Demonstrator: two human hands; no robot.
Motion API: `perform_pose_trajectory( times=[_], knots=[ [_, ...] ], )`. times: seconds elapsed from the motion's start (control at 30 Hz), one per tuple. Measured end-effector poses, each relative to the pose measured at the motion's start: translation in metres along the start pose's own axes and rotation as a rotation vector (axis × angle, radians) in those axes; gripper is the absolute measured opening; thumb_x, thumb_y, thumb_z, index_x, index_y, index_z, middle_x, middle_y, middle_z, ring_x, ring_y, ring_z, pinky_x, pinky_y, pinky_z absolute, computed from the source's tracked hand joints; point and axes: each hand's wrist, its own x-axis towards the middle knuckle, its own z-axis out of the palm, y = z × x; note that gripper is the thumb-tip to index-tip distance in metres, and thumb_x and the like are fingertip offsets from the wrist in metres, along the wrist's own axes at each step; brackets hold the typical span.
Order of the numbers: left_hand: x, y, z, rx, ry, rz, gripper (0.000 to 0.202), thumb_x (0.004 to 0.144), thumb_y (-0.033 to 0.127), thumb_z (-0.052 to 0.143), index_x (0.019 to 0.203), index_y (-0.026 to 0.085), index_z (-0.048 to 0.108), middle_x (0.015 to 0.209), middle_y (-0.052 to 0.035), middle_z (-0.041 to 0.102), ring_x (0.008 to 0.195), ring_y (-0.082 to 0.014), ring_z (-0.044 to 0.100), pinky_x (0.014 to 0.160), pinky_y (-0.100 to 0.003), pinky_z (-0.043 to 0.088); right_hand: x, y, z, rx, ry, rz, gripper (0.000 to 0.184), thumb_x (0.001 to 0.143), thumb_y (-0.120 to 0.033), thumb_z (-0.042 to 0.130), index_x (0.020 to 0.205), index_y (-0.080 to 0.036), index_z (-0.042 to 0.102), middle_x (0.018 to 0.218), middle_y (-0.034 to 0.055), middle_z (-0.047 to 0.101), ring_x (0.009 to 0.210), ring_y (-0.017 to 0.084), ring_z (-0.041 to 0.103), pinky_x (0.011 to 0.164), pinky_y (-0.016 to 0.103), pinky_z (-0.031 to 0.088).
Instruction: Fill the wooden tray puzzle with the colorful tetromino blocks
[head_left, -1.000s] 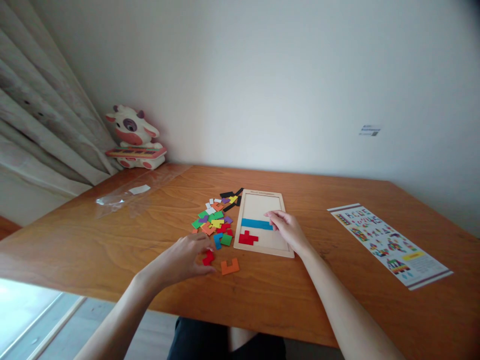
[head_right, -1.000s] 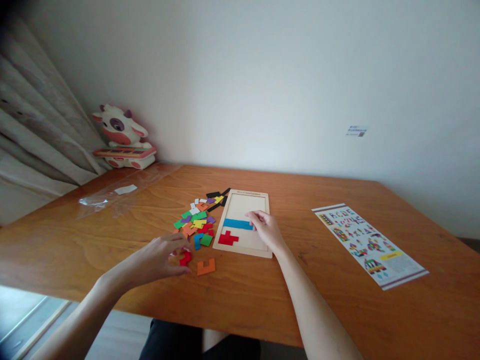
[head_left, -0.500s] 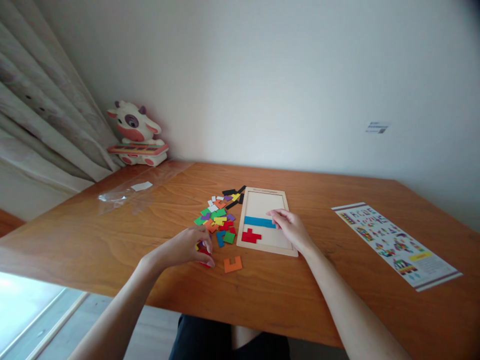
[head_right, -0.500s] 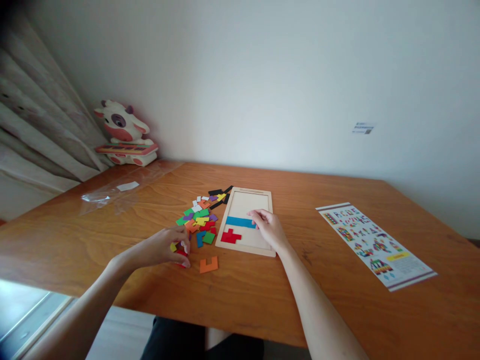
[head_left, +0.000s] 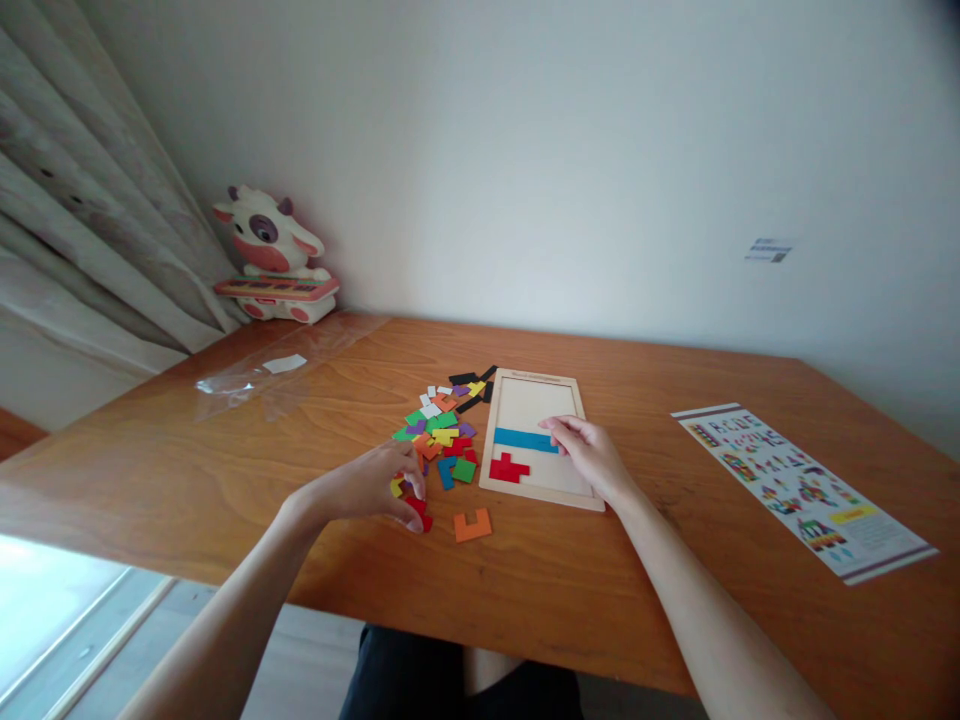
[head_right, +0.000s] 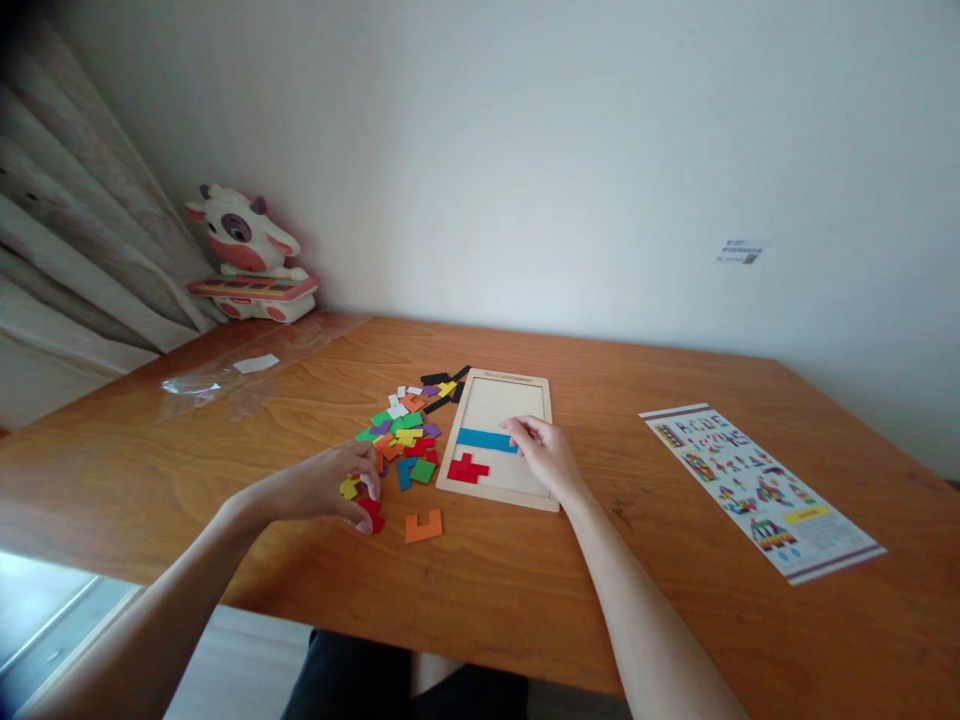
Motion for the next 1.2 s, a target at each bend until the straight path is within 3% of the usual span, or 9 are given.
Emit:
perform_pose_trajectory(
  times=[0.33, 0.47, 0.57, 0.7, 0.8, 0.97, 1.2],
  knots=[
    [-0.005, 0.01, 0.001, -0.015, -0.013, -0.017, 0.033, 0.064, 0.05, 0.085, 0.079, 0.023, 0.073, 0.092, -0.0003, 0.064, 0.09, -0.0186, 0.058, 0.08, -0.028, 0.043, 0.001, 0.001, 0.001, 0.007, 0.012, 0.002, 0.041, 0.084, -0.054, 0.062, 0.094, -0.017, 0.075, 0.073, 0.0035, 0.064, 0.065, 0.016, 0.054, 0.063, 0.029, 0.043],
    [-0.006, 0.021, 0.001, -0.057, -0.066, -0.101, 0.035, 0.061, 0.046, 0.087, 0.079, 0.022, 0.071, 0.087, 0.0013, 0.067, 0.085, -0.0176, 0.06, 0.073, -0.026, 0.043, 0.0, -0.001, 0.0, 0.004, 0.01, 0.01, 0.041, 0.084, -0.054, 0.062, 0.095, -0.017, 0.075, 0.073, 0.003, 0.063, 0.065, 0.015, 0.054, 0.063, 0.028, 0.043],
    [-0.007, 0.025, 0.001, -0.08, -0.1, -0.135, 0.028, 0.064, 0.042, 0.085, 0.075, 0.021, 0.07, 0.077, 0.0021, 0.067, 0.075, -0.016, 0.061, 0.065, -0.025, 0.043, -0.001, -0.003, -0.001, -0.005, 0.01, 0.007, 0.042, 0.085, -0.055, 0.061, 0.095, -0.017, 0.075, 0.073, 0.003, 0.063, 0.064, 0.015, 0.053, 0.062, 0.028, 0.043],
    [-0.003, 0.027, 0.001, -0.192, -0.103, -0.078, 0.023, 0.072, 0.039, 0.079, 0.073, 0.019, 0.068, 0.07, 0.0016, 0.066, 0.067, -0.0146, 0.061, 0.059, -0.023, 0.043, -0.002, -0.005, 0.0, -0.002, 0.011, 0.0, 0.043, 0.085, -0.056, 0.06, 0.095, -0.016, 0.075, 0.073, 0.0035, 0.063, 0.064, 0.016, 0.054, 0.062, 0.029, 0.044],
    [0.01, 0.031, 0.001, -0.344, -0.001, -0.032, 0.025, 0.077, 0.042, 0.074, 0.08, 0.018, 0.068, 0.075, -0.0005, 0.071, 0.069, -0.0154, 0.064, 0.06, -0.024, 0.047, -0.003, -0.009, 0.002, -0.002, 0.01, -0.001, 0.044, 0.084, -0.057, 0.061, 0.093, -0.017, 0.075, 0.073, 0.0039, 0.064, 0.064, 0.016, 0.055, 0.061, 0.029, 0.045],
    [0.052, 0.04, 0.007, -0.468, 0.201, -0.031, 0.028, 0.08, 0.044, 0.071, 0.093, 0.019, 0.072, 0.079, -0.0017, 0.075, 0.07, -0.017, 0.068, 0.06, -0.025, 0.052, -0.006, -0.017, 0.004, 0.012, -0.021, -0.031, 0.044, 0.085, -0.058, 0.06, 0.094, -0.017, 0.074, 0.076, 0.005, 0.066, 0.068, 0.017, 0.058, 0.063, 0.028, 0.046],
    [0.105, 0.049, 0.025, -0.581, 0.357, 0.099, 0.029, 0.077, 0.044, 0.074, 0.086, 0.016, 0.075, 0.077, -0.0035, 0.075, 0.067, -0.0148, 0.067, 0.06, -0.024, 0.051, -0.011, -0.021, 0.015, 0.03, -0.084, -0.134, 0.034, 0.084, -0.049, 0.068, 0.1, -0.02, 0.072, 0.098, 0.0071, 0.073, 0.085, 0.018, 0.065, 0.077, 0.03, 0.05]
  ],
)
